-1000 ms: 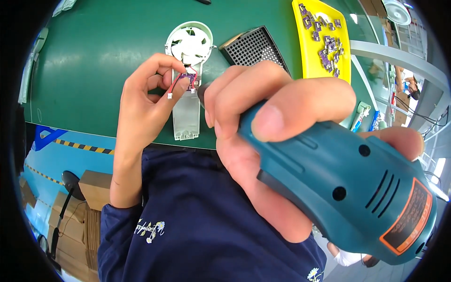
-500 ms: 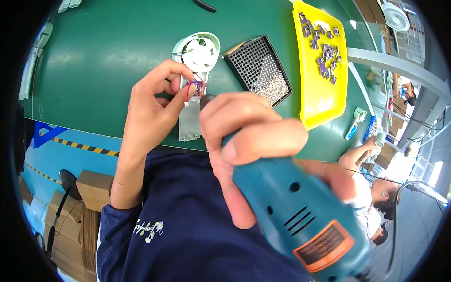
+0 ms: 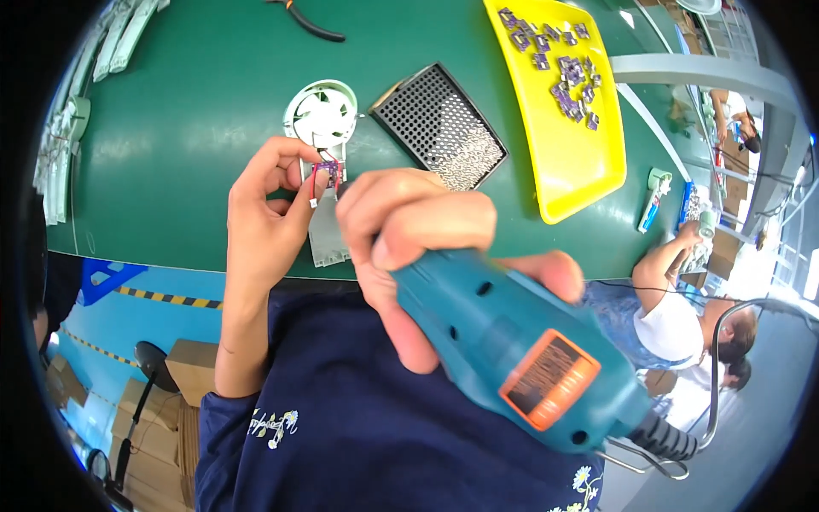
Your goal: The person assembles handheld fans by inserting circuit boards into fan casings and securing them with screws using an electric screwdriver.
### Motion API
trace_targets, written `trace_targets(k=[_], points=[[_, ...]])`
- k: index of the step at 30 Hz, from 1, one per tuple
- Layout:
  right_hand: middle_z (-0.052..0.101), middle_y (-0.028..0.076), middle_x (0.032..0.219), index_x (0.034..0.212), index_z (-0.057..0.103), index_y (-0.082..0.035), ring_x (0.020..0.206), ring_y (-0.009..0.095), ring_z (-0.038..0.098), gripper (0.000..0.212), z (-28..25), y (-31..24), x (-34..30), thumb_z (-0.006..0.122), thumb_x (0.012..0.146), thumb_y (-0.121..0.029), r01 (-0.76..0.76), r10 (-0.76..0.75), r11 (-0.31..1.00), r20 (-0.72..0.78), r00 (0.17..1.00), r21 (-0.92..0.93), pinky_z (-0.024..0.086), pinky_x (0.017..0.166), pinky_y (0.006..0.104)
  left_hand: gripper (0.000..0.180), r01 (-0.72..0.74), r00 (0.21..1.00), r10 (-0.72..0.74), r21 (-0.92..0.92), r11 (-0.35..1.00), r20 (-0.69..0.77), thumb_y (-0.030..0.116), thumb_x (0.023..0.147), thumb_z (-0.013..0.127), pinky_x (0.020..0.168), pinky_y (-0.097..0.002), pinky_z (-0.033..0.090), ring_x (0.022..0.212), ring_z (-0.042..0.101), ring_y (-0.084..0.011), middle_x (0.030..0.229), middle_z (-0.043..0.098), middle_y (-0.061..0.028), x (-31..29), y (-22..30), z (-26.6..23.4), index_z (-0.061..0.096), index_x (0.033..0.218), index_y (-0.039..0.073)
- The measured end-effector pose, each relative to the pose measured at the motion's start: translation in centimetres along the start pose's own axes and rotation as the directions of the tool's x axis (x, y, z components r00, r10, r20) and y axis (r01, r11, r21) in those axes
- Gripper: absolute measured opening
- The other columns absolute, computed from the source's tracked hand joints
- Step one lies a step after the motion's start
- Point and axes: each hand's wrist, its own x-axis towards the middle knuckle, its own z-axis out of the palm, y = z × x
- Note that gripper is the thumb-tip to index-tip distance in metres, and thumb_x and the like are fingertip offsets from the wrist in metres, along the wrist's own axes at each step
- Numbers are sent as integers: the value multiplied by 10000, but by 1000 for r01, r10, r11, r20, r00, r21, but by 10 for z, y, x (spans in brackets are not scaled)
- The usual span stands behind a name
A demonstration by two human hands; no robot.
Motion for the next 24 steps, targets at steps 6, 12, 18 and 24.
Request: trace_targets(k=[6, 12, 18, 24], points=[[514, 108, 1033, 1522, 150, -278, 583, 216, 518, 810, -23, -17, 25, 594, 903, -556, -26, 30, 999, -69, 997, 47, 447, 431, 324, 150, -30, 1000, 30, 62, 998, -4, -13, 841, 681, 505, -211, 401, 618, 450, -45, 665, 426, 38, 5, -3, 6, 615, 952, 63], [483, 62, 1046, 1371, 378, -96, 685, 117, 473, 566, -90, -100, 84, 563, 970, -451, -136, 165, 984, -300, 940, 116, 430, 493, 240, 162, -54, 999, 53, -39, 998, -10, -41, 848, 655, 513, -174, 385, 638, 483, -19, 732, 440, 46, 12, 4, -2, 601, 975, 44], [563, 3, 936, 1194, 555, -59, 753, 94, 567, 281, -249, -170, 23, 636, 968, -205, -844, 188, 349, -852, 489, -407, 499, 622, 251, 261, -58, 998, 58, 6, 998, -6, -57, 787, 697, 621, -224, 528, 763, 545, -88, 875, 543, -32, 0, -20, 2, 615, 1028, 1], [574, 25, 877, 1311, 535, 8, 643, 87, 547, 431, -287, -185, -25, 628, 967, -235, -919, 243, 38, -889, 388, -392, 499, 591, 244, 336, -126, 992, 126, 224, 966, 16, -56, 819, 684, 582, -218, 536, 766, 553, -99, 863, 494, -31, -13, 14, -2, 590, 1128, 35]])
